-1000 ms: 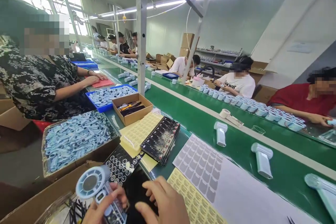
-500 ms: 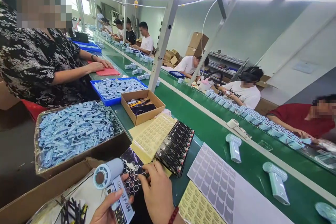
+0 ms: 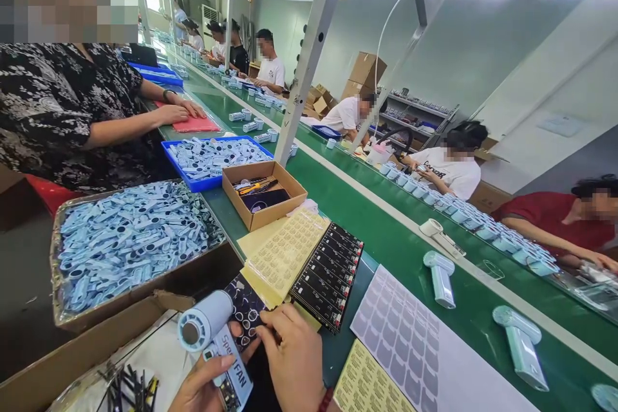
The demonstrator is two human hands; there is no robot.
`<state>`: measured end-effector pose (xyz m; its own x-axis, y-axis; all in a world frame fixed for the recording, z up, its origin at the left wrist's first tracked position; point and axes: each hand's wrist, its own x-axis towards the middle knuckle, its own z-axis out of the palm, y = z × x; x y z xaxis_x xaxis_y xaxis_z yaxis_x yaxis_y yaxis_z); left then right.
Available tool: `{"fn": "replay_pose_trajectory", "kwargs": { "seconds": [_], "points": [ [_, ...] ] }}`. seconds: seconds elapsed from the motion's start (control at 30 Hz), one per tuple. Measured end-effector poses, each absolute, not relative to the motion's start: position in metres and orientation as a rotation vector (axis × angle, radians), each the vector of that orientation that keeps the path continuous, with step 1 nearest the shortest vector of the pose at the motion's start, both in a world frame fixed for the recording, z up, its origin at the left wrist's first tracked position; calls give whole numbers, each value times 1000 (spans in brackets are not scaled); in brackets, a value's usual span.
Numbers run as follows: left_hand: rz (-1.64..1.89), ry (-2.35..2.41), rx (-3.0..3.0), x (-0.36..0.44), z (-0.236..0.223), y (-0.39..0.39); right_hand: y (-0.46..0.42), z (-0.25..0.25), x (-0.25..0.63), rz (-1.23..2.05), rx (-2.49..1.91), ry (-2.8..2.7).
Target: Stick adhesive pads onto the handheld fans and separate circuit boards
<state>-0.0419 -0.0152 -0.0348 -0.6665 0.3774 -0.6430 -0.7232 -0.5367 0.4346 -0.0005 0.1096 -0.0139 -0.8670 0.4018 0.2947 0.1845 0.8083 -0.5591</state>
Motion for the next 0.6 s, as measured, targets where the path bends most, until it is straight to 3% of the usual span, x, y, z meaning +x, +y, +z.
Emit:
{"fn": "replay_pose_trajectory", "kwargs": {
  "seconds": [0.23,0.6],
  "points": [
    [2221,928,-617,-47,-41,-9,111,-16,0,548,-257,-2608],
    [2199,1034,-642,-46,-39,-17,112,-10,-3,804,-266,-2554]
  ]
}}
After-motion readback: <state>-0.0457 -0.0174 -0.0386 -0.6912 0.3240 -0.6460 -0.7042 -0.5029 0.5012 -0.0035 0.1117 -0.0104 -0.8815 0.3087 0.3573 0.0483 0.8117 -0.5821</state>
